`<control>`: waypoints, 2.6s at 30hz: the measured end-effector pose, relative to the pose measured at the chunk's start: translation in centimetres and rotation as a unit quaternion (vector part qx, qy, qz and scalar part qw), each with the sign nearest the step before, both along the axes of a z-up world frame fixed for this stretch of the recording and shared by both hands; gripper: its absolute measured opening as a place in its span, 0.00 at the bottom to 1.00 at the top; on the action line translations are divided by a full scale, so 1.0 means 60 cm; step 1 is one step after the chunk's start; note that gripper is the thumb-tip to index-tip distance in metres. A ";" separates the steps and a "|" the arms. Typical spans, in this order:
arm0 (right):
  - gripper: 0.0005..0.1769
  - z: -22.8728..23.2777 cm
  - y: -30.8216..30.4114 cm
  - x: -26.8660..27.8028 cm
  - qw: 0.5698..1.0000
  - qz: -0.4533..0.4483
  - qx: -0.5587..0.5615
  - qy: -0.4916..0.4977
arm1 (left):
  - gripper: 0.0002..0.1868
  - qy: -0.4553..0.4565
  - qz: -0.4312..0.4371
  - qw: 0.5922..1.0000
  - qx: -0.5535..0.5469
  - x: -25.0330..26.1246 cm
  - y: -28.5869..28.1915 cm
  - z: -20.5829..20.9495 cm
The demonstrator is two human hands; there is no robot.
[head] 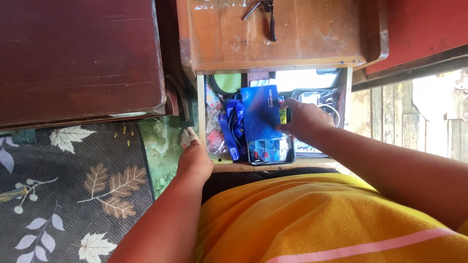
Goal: Organizing various skincare and cosmetic bottles and jars on a vanity table and in a drawer.
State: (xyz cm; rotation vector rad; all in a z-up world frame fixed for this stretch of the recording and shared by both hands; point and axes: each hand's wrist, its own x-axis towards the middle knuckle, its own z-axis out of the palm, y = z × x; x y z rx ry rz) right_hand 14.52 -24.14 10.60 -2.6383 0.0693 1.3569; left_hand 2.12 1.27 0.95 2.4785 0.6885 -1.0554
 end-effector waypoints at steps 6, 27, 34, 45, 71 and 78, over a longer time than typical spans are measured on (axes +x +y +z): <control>0.43 -0.013 0.004 0.013 0.967 0.111 0.112 -0.202 | 0.26 -0.026 0.013 1.000 0.003 -0.014 0.003 -0.026; 0.50 -0.166 -0.208 -0.052 0.964 0.060 0.035 -0.255 | 0.47 -0.083 -0.200 0.973 0.085 0.053 -0.088 0.164; 0.50 -0.203 -0.219 -0.064 0.967 0.118 0.007 -0.225 | 0.42 -0.269 -0.368 0.888 0.063 0.076 -0.095 0.106; 0.45 -0.178 -0.212 -0.054 0.974 0.084 0.030 -0.210 | 0.44 -0.008 -0.272 0.961 0.053 0.102 -0.111 0.118; 0.48 -0.190 -0.198 0.019 0.981 0.066 0.013 -0.182 | 0.41 -0.123 -0.263 0.955 0.063 0.175 -0.086 0.091; 0.35 -0.152 -0.220 0.000 0.956 -0.004 0.082 -0.283 | 0.36 -0.170 -0.253 0.951 0.046 0.171 -0.074 0.082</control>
